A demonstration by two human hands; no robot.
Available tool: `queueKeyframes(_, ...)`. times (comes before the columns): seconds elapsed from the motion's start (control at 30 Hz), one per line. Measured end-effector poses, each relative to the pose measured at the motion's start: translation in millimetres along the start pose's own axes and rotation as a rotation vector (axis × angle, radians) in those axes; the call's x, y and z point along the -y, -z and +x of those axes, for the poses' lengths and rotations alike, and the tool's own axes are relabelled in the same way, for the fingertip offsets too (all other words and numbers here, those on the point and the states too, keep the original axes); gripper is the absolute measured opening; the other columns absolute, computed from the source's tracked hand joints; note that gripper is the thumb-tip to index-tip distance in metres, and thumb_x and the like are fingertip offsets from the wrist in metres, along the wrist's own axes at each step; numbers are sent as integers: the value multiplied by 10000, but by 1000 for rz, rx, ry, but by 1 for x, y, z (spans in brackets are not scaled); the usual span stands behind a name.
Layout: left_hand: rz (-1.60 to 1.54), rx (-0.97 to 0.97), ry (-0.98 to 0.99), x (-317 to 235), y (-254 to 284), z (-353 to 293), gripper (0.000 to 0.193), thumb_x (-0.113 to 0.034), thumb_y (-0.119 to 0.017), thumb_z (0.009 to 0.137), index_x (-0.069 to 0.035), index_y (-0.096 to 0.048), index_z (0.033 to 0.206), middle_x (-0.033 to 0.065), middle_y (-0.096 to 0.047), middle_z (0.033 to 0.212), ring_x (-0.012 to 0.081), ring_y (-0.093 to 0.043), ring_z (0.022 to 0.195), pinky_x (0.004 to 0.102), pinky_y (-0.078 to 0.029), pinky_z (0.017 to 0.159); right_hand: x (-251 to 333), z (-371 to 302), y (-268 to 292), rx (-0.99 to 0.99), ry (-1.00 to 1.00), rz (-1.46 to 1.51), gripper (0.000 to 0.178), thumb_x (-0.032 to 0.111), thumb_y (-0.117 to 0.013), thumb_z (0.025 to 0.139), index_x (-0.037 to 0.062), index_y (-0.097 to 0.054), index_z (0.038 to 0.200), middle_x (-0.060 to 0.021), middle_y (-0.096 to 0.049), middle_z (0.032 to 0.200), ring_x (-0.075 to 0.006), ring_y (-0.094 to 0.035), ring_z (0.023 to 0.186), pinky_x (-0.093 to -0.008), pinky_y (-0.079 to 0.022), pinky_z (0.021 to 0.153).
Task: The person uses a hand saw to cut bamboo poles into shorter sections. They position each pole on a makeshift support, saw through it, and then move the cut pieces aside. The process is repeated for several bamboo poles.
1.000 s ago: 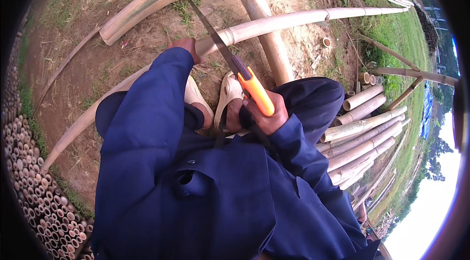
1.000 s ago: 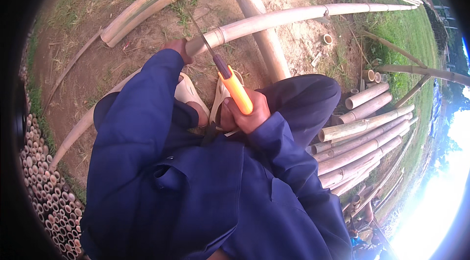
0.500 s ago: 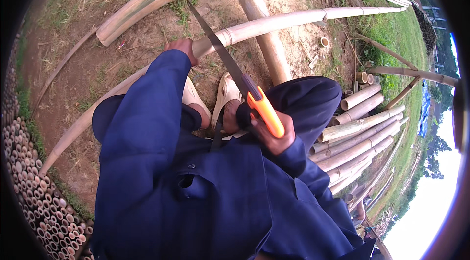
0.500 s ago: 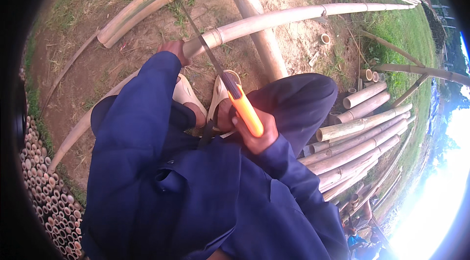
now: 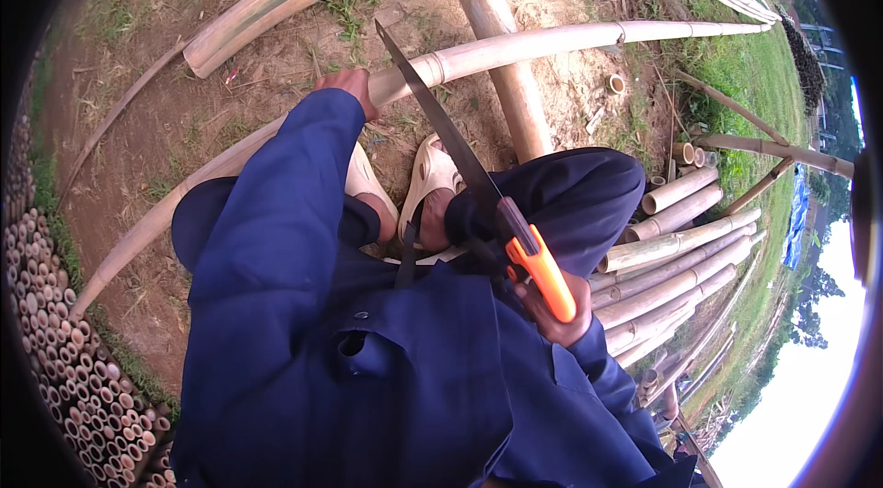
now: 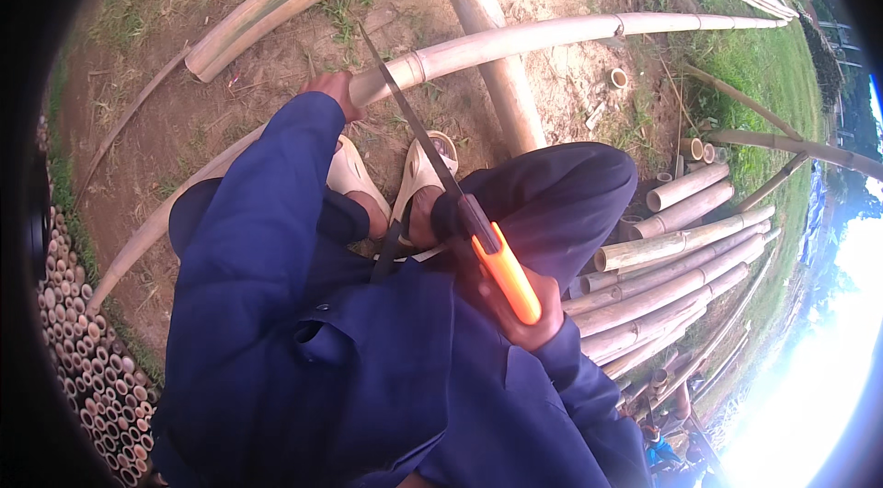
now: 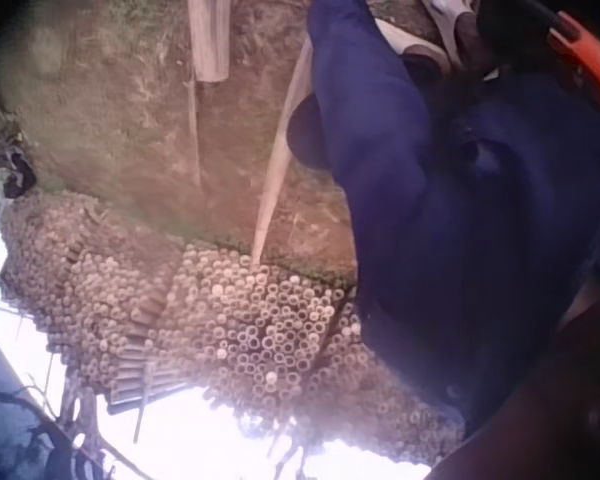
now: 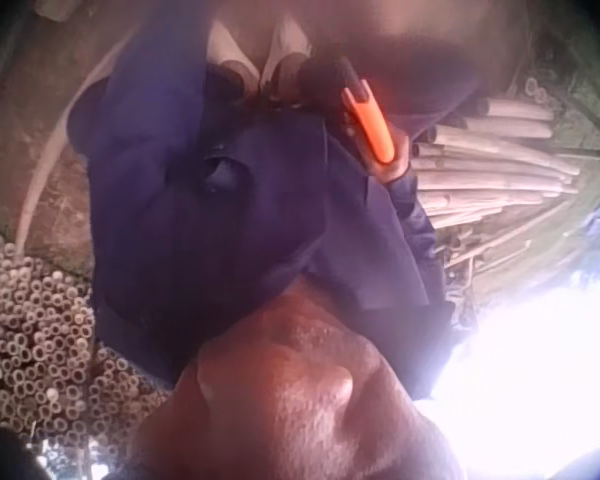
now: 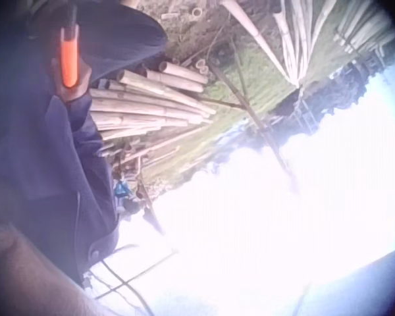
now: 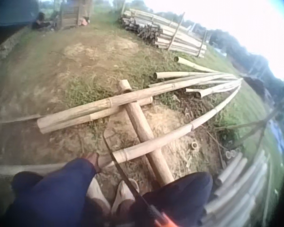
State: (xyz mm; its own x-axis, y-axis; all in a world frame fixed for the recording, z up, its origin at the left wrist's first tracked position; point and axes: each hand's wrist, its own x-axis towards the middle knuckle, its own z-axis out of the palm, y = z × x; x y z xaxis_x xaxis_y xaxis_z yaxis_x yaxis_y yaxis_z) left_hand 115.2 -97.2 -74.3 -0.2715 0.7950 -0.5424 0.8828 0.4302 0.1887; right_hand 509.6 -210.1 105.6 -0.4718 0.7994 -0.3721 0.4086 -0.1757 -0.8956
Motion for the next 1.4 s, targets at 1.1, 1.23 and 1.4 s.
queueKeyframes(1.1,-20,-41,-10,-15,1,-5,574,-339,-861,684,-66,-734,1173,178,-754,1139,341,-722,1098,461,-529,1024,-21,92,-38,-12,133,-80,141,66,-719,911,-54,-675,970,-142,-672,738,-185,-649,686,-347,-516,672)
queueKeyframes(1.23,-11,-43,-41,-11,-4,-11,565,-336,-855,695,-66,-733,1176,181,-751,1145,342,-721,1098,459,-527,1025,-21,89,-43,-15,115,-28,151,79,-727,917,-46,-662,970,-136,-667,750,-189,-626,670,-352,-503,657)
queueKeyframes(1.4,-6,-45,8,-5,-2,-6,575,-327,-845,687,-76,-730,1191,188,-751,1139,346,-720,1097,459,-528,1019,23,-18,21,80,-49,-120,286,48,-708,941,-54,-685,1207,-145,-759,1024,-226,-747,952,-325,-559,869)
